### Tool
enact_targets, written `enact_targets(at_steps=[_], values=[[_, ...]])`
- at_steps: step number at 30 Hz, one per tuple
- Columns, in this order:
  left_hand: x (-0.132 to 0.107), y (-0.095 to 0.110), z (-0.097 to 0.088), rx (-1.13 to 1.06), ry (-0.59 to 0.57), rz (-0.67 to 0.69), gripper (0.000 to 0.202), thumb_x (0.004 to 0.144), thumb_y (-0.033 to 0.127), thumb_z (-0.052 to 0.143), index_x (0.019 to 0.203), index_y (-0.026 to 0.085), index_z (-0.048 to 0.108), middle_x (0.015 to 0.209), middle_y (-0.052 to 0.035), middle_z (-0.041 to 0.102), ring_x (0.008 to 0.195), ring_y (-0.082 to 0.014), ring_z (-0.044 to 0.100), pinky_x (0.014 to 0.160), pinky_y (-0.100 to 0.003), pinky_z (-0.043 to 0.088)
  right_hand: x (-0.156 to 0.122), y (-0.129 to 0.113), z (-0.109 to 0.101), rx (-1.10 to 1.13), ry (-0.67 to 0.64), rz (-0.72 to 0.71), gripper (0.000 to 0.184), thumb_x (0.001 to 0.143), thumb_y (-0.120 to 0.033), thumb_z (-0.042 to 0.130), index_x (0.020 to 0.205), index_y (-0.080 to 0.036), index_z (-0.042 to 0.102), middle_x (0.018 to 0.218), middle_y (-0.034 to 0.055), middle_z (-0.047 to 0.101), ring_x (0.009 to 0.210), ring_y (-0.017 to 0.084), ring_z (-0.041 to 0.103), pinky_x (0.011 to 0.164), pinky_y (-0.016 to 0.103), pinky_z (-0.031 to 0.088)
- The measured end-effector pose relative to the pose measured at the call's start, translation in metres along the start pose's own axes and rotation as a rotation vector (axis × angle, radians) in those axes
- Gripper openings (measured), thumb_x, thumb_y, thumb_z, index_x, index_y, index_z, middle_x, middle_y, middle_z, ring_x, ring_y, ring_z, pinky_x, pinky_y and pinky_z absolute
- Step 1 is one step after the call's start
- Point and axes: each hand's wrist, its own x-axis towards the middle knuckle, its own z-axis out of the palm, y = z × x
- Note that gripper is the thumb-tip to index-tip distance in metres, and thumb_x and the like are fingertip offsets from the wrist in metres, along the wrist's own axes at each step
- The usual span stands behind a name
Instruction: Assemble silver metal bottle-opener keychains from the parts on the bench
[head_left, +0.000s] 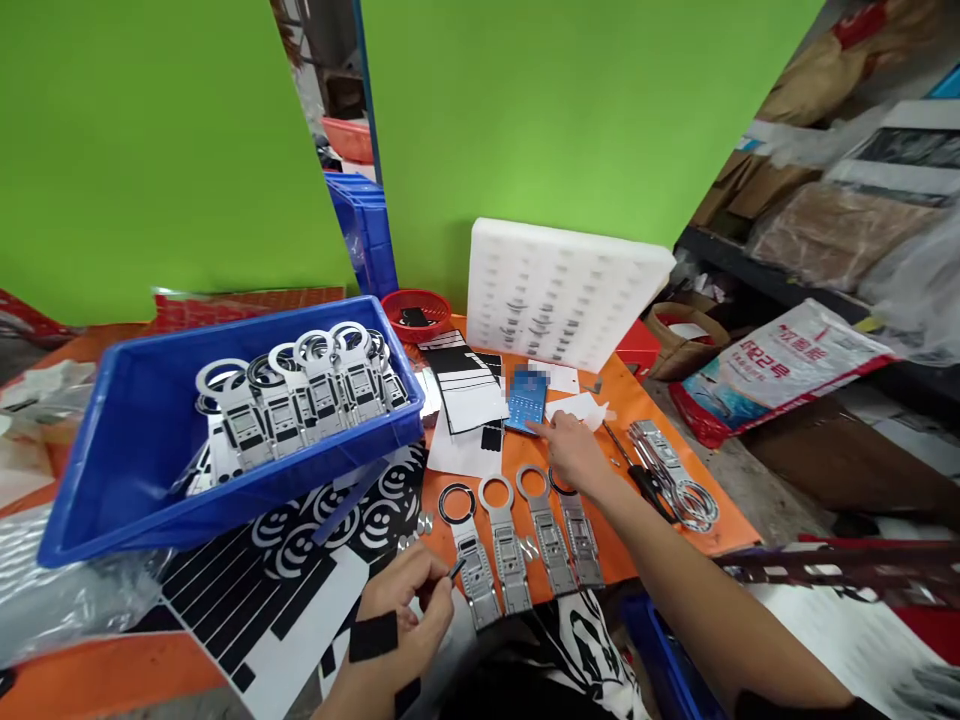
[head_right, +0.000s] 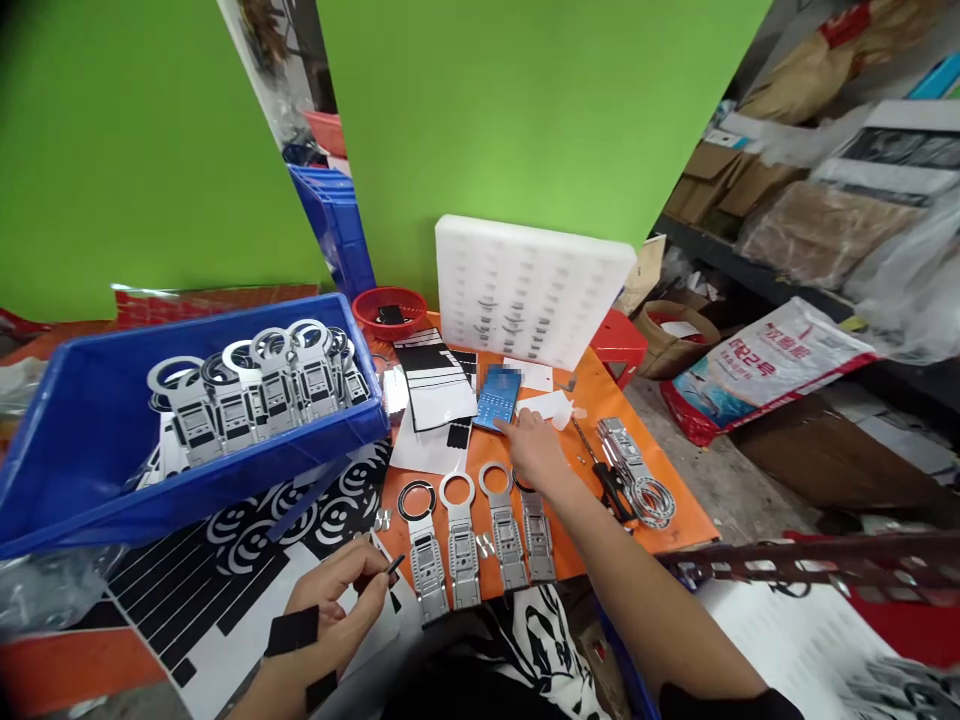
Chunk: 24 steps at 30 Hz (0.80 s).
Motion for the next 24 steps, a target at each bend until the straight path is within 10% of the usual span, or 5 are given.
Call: enact_targets(at_steps=[6, 24], values=[[0.007, 0.006, 0.002, 0.041, 0.034, -0.08, 0.019, 0.082, 0.019, 0.049, 0.062, 0.02, 0.051, 0.063, 0.0018, 0.051, 0.056, -0.0123, 0.048, 0.049, -0.021, 0.033, 0.003, 0.011, -0.001, -0.017, 0.061, 0.064, 0.06, 0.09, -0.006, 0.036, 0.149, -0.017, 0.036, 0.106, 0.0164, 0.053, 0.095, 0.028, 0.05, 0.075, 0.034, 0.037], [0.025, 0.024, 0.008, 0.066, -0.007, -0.051, 0.019, 0.081, 0.02, 0.049, 0.061, 0.02, 0.051, 0.059, 0.0015, 0.052, 0.052, -0.0114, 0.049, 0.04, -0.02, 0.022, -0.004, -0.004, -0.006, 0.122, 0.115, -0.027, 0.057, 0.086, -0.002, 0.038, 0.138, -0.023, 0.053, 0.1, 0.0125, 0.055, 0.091, 0.025, 0.051, 0.078, 0.034, 0.04]])
